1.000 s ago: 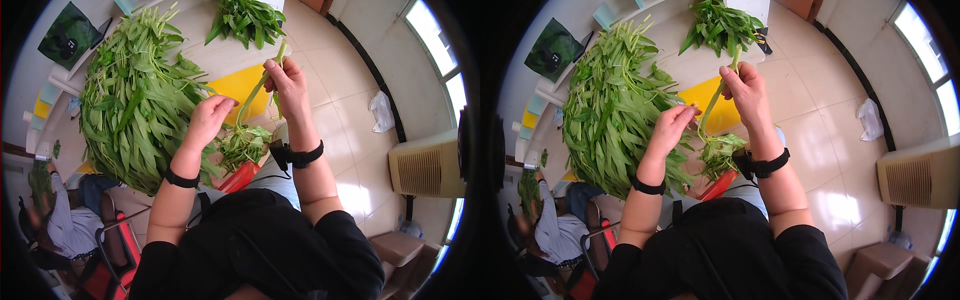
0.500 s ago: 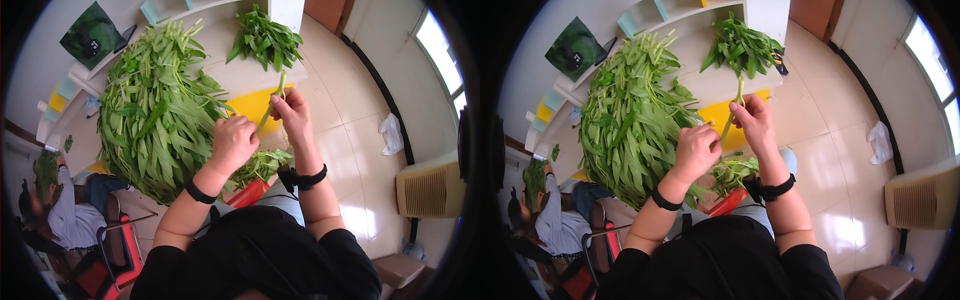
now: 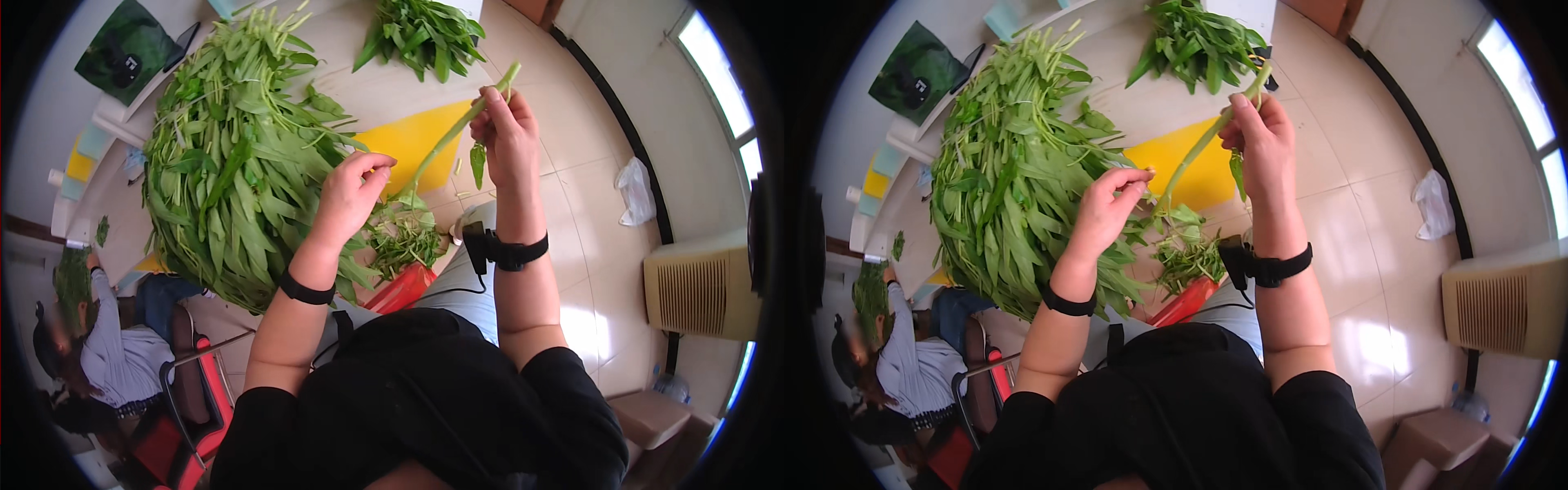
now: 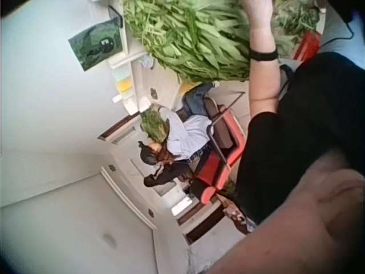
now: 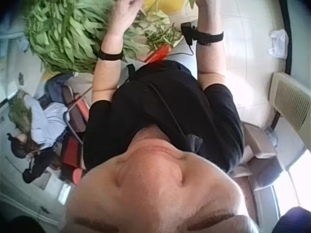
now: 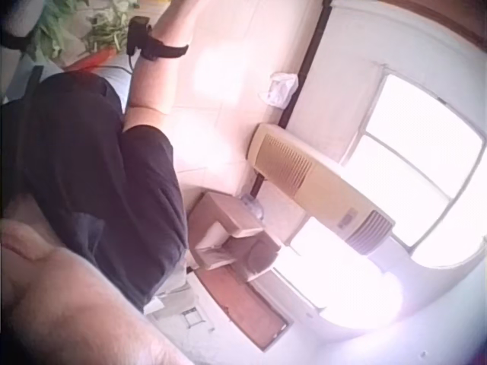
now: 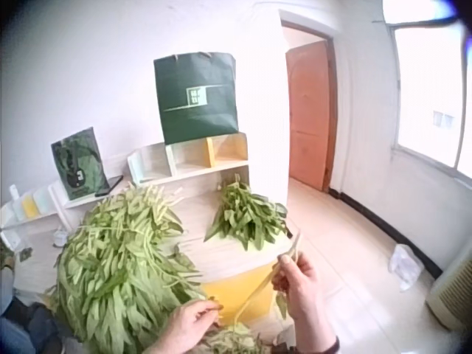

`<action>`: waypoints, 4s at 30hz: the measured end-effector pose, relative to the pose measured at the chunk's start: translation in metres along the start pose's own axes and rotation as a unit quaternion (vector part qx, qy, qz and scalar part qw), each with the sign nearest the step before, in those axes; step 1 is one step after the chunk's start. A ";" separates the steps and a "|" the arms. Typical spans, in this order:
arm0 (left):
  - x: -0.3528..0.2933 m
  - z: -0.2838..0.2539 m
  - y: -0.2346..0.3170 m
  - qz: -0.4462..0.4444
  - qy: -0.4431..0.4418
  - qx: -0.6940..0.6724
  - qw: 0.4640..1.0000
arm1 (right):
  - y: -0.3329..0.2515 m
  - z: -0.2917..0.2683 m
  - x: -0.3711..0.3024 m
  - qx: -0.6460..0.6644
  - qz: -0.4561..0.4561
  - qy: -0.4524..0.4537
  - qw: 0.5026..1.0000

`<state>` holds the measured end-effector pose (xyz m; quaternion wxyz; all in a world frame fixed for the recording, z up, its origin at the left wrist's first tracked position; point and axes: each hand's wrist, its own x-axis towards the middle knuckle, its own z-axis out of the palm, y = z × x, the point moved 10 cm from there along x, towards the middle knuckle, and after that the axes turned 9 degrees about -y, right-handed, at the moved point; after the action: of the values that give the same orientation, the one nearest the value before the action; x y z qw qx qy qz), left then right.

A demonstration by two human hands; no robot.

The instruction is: The recorder is sorting green leafy vegetables by picking individual stems and leaves from a large pile and grouping them on the table.

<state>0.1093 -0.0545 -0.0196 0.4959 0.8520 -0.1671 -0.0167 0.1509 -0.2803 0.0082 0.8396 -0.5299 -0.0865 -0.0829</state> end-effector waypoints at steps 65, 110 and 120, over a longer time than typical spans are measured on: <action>-0.001 0.051 0.010 -0.088 -0.192 -0.306 0.928 | 0.024 0.045 -0.012 -0.087 0.066 -0.136 0.985; 0.002 -0.028 0.008 -0.032 0.016 -0.603 0.797 | 0.069 0.048 -0.039 -0.449 -0.080 -0.177 0.872; 0.005 -0.029 0.032 -0.017 0.003 -0.512 0.859 | 0.088 0.103 -0.093 -0.250 0.143 -0.411 0.865</action>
<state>0.1112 -0.0467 0.0231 0.8626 0.4802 -0.1190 -0.1056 0.0752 -0.1458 -0.0465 0.5704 -0.7144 -0.3230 0.2448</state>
